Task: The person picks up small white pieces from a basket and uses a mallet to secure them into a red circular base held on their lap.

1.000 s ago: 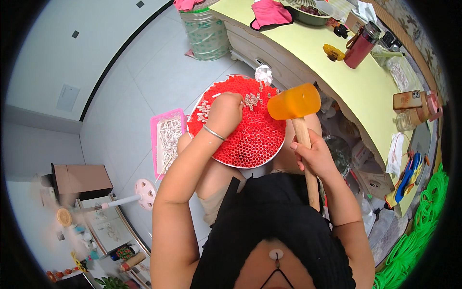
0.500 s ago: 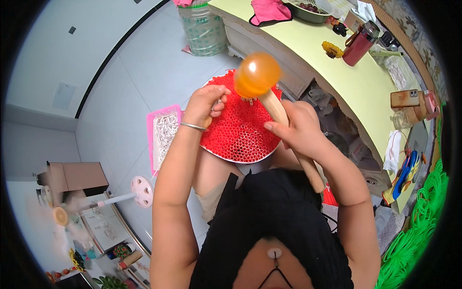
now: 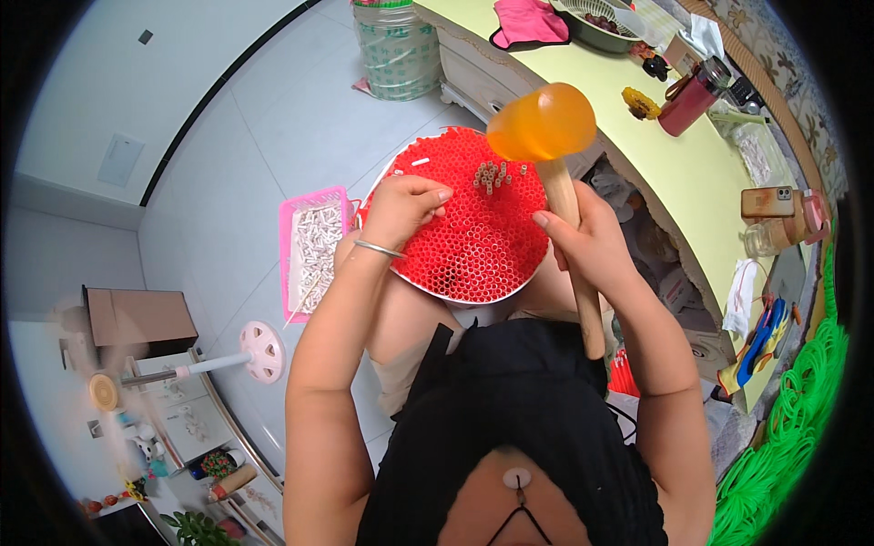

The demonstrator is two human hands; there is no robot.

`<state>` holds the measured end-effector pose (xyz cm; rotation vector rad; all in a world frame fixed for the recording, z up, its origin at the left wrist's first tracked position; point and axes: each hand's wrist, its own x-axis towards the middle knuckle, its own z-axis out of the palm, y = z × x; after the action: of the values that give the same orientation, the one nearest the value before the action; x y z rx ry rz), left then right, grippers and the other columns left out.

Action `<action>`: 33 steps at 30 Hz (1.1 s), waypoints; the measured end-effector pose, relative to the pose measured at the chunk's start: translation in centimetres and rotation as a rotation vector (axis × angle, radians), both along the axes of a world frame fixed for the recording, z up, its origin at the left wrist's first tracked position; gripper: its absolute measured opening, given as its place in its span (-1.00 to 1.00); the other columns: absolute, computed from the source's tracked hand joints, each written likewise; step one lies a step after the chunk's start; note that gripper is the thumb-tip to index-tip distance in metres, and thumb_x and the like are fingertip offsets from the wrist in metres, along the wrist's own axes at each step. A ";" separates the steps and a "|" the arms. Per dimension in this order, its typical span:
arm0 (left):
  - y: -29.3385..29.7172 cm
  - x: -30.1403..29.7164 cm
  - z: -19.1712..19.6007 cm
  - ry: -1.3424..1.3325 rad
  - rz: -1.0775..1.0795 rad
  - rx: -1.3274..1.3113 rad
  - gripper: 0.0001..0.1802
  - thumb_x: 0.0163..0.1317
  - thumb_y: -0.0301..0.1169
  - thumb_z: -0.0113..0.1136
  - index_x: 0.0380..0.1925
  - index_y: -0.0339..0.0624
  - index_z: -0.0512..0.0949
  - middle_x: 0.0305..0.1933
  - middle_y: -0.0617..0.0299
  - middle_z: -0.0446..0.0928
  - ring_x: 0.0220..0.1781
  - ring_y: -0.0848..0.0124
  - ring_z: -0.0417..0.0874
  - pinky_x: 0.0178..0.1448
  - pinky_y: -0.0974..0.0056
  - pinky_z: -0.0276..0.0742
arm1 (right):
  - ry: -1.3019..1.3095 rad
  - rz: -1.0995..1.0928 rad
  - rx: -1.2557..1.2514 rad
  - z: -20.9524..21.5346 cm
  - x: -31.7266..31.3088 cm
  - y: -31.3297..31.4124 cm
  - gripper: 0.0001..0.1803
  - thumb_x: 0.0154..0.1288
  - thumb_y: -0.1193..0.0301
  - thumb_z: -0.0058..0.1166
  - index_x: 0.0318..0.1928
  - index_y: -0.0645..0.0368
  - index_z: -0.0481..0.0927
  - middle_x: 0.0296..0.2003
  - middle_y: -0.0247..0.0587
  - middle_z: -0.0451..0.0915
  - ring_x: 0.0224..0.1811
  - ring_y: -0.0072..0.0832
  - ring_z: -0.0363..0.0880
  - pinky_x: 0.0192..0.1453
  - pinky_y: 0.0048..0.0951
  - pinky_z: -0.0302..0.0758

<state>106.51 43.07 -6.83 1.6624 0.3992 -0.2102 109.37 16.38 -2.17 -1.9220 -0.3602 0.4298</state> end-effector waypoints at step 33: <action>-4.2 3.4 -2.0 -0.565 -0.191 0.764 -0.85 0.02 -0.49 0.37 -0.40 -0.29 0.61 -0.46 0.01 0.60 -0.44 0.19 0.63 -0.30 0.21 0.52 | 0.423 -0.066 0.296 -2.6 -1.9 -2.6 -0.69 0.35 0.42 0.11 -0.04 0.35 0.39 -0.54 -0.36 0.47 -0.74 -0.66 0.36 -0.68 -0.62 0.30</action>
<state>109.89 38.82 -8.82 2.4087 -0.1418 0.3163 107.46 13.82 -4.74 -1.5045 -0.0760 0.6834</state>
